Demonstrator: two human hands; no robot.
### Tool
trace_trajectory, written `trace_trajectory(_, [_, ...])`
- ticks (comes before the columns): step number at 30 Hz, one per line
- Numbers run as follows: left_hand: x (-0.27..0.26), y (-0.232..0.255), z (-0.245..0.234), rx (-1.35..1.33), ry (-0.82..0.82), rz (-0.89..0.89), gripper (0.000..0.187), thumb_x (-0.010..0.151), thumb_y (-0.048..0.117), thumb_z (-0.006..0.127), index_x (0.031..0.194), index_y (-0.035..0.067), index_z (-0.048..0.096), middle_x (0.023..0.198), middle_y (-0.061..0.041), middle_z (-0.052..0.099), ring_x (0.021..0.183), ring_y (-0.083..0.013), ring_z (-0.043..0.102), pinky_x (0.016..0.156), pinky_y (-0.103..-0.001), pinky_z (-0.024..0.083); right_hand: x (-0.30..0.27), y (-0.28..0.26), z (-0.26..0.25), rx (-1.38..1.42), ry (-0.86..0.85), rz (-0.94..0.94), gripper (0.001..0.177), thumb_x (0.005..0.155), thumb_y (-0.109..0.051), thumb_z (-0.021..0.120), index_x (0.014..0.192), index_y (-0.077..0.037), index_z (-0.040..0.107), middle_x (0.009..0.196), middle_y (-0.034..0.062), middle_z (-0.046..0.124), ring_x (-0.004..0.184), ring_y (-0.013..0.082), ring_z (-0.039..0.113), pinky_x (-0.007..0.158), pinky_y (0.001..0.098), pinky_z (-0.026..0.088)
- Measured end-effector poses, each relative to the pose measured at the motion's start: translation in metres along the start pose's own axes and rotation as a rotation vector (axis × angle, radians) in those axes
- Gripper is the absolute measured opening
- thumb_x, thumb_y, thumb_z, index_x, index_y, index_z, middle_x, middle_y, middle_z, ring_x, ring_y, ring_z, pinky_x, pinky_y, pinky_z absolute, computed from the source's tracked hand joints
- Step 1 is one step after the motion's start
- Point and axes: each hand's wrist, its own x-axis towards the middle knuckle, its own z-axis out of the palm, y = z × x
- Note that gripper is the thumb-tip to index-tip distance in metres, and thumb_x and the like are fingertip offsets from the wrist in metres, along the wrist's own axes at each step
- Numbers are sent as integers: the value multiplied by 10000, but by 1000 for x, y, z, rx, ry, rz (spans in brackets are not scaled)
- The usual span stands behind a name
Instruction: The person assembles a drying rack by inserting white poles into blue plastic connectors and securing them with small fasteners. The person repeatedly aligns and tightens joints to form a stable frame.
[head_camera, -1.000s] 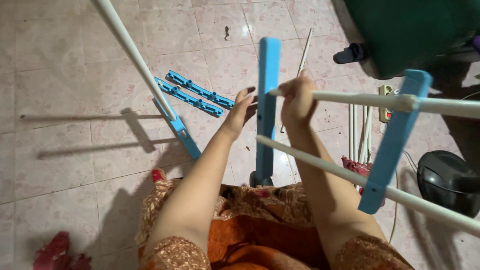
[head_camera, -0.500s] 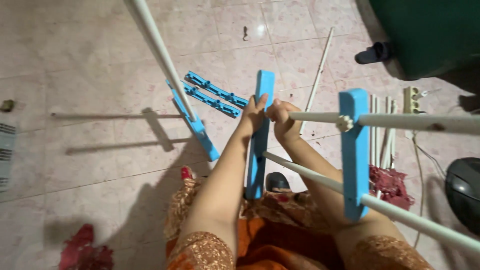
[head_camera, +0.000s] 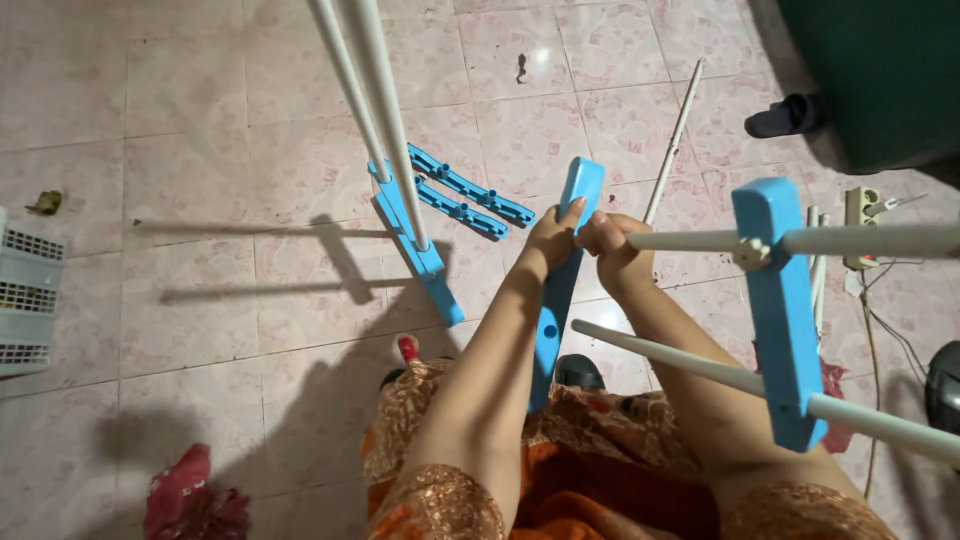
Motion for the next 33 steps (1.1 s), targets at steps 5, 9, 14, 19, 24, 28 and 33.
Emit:
trace_trajectory(5, [-9, 13, 0, -4, -81, -59, 712, 953, 624, 506, 1295, 14, 641, 1169, -194, 724, 1052, -295, 697, 921, -385, 517, 0, -4, -11, 211, -81, 30, 433, 1030, -230, 593, 679, 13, 522, 661, 84, 521, 629, 165, 439, 627, 342, 401])
trace_trajectory(9, [-20, 2, 16, -134, 209, 145, 651, 954, 569, 527, 1224, -7, 667, 1084, -209, 749, 981, -297, 719, 869, -381, 540, 3, -15, -8, 142, -17, 47, 438, 1005, -239, 541, 655, 25, 543, 637, 85, 541, 603, 154, 443, 589, 325, 388])
trace_trajectory(14, [11, -40, 24, -228, 384, 218, 625, 979, 542, 532, 1262, -9, 612, 1090, -207, 724, 982, -309, 696, 865, -392, 529, -3, -35, -8, 121, -42, -60, 447, 1019, -204, 535, 628, 3, 473, 626, 84, 493, 584, 159, 413, 578, 336, 374])
trace_trajectory(19, [56, -82, 8, -191, 449, 58, 642, 977, 536, 558, 1338, 7, 521, 1123, -205, 697, 1003, -323, 674, 885, -405, 513, 1, -62, -47, 138, -72, -315, 469, 1032, -178, 542, 613, -26, 394, 608, 74, 433, 572, 158, 384, 599, 352, 377])
trace_trajectory(24, [68, -76, 14, -472, 543, 118, 729, 896, 500, 662, 1388, 23, 413, 1190, -196, 670, 1060, -347, 683, 892, -441, 548, 6, -69, -71, 148, -33, -268, 436, 1043, -166, 524, 644, -9, 443, 629, 86, 451, 602, 160, 390, 651, 350, 384])
trace_trajectory(28, [60, -56, 11, -972, 289, 76, 822, 800, 517, 701, 1444, 110, 392, 1366, -160, 518, 1294, -388, 516, 1007, -566, 474, -1, -57, -69, 112, 43, -191, 454, 1024, -185, 541, 606, -24, 468, 609, 103, 504, 559, 180, 436, 585, 347, 403])
trace_trajectory(33, [38, -31, 17, -1245, -96, 183, 926, 884, 576, 732, 1527, 22, 361, 1505, -221, 450, 1457, -469, 401, 1186, -662, 314, 0, -47, -68, 160, 75, -158, 472, 1043, -177, 574, 610, -20, 470, 622, 119, 528, 582, 190, 445, 610, 360, 418])
